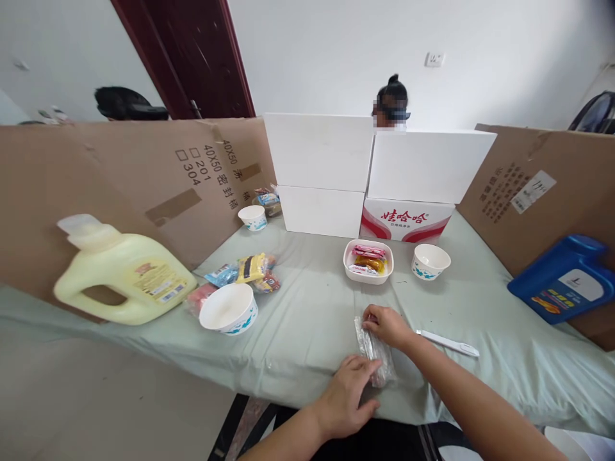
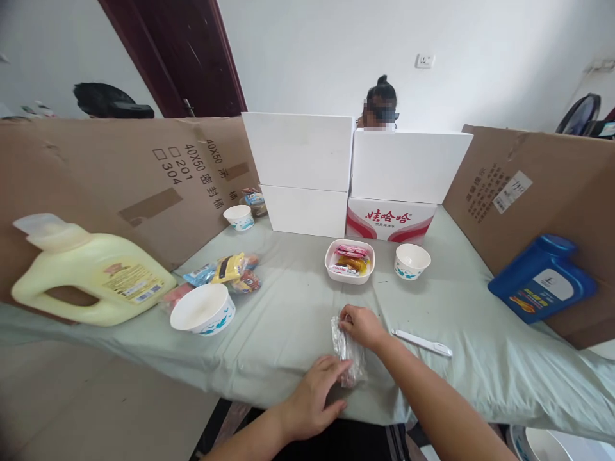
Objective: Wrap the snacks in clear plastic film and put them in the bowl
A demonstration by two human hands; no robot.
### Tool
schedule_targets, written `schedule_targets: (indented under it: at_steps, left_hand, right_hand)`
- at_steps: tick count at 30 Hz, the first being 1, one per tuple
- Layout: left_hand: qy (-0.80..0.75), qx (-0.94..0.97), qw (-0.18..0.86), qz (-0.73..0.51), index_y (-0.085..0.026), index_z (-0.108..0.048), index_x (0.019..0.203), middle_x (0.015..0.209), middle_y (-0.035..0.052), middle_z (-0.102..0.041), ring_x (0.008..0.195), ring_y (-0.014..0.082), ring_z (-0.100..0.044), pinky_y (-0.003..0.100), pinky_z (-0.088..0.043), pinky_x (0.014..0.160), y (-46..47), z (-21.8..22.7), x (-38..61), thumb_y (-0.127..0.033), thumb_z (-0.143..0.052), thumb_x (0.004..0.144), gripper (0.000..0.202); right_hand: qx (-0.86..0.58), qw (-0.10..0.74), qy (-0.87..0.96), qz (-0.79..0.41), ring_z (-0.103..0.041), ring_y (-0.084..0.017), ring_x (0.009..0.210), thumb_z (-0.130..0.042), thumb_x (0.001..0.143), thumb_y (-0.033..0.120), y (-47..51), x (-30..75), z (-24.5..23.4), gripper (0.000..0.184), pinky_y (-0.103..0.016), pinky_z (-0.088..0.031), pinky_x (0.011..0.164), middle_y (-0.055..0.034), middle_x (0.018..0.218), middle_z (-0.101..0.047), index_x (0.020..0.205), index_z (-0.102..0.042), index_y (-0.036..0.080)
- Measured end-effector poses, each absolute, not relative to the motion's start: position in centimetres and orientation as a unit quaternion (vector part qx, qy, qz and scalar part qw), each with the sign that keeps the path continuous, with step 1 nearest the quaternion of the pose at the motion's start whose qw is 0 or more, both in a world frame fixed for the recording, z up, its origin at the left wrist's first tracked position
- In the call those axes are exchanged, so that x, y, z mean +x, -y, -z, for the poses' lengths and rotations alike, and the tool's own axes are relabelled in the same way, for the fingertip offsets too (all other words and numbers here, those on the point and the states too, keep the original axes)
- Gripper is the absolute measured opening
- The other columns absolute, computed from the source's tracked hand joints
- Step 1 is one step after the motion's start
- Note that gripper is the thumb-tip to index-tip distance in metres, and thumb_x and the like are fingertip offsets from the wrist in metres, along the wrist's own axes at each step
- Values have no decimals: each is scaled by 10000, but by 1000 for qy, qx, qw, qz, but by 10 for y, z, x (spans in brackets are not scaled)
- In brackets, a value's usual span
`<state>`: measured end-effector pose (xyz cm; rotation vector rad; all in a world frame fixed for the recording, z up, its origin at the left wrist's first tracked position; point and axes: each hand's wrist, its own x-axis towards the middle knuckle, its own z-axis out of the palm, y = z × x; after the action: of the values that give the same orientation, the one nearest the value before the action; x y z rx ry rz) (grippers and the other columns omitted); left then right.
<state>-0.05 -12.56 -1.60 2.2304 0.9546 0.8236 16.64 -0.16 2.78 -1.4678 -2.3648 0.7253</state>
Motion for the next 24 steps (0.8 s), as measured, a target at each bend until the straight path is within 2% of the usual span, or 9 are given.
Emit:
schedule_targets:
  at_steps: [2,4,8,13,17,22,24]
  left_hand:
    - [-355,837,292,-296,-217,-557,1197,1086,79,-662,1113,272,-528,457,-392,1014,125,13,0,-218,-615,746,455]
    - [-350,841,290,-294,-239,-600,1118,1018,63,-688,1101,273,-529,455,-389,1011,124,12,0,-238,-617,750,369]
    - [-330,846,285,-307,-272,-601,1136,996,52,-707,1075,276,-538,452,-404,992,122,16,0,-262,-637,754,384]
    - [-313,854,257,-327,-210,-605,1119,1036,62,-686,1106,258,-536,440,-405,1023,125,15,-4,-159,-594,762,361]
    - [-333,858,226,-320,-201,-588,1136,1099,78,-652,1154,262,-518,447,-406,1053,137,14,-10,-127,-588,772,371]
    - [-396,831,158,-358,-209,-471,1268,1310,142,-518,1233,275,-489,444,-478,990,155,17,-16,-93,-488,825,458]
    - [-427,803,126,-395,-184,-425,1297,1332,180,-477,1212,284,-502,457,-494,955,153,13,-17,-118,-469,853,451]
  right_hand:
    - [-514,146,817,-217,-611,-153,762,-551,867,262,8,164,-22,109,-245,-399,672,-25,847,-684,913,-628,199]
    - [-509,159,824,-192,-616,-153,806,-490,918,280,14,164,-20,147,-246,-401,709,-29,898,-678,929,-613,203]
    - [-490,161,842,-159,-619,-146,854,-443,960,297,16,163,-20,178,-235,-394,754,-6,931,-669,934,-603,222]
    - [-507,132,844,-119,-623,-154,780,-487,949,332,10,157,-10,188,-246,-368,676,-27,889,-664,883,-609,204]
    - [-521,123,840,-91,-621,-153,782,-471,958,369,11,154,-4,221,-252,-340,649,-27,897,-656,887,-600,205]
    - [-532,115,835,-75,-618,-144,763,-489,948,398,12,152,-5,223,-251,-322,630,-15,891,-655,882,-583,207]
    - [-536,111,834,-70,-618,-143,761,-481,951,393,12,151,-6,222,-250,-320,625,-19,898,-657,886,-578,204]
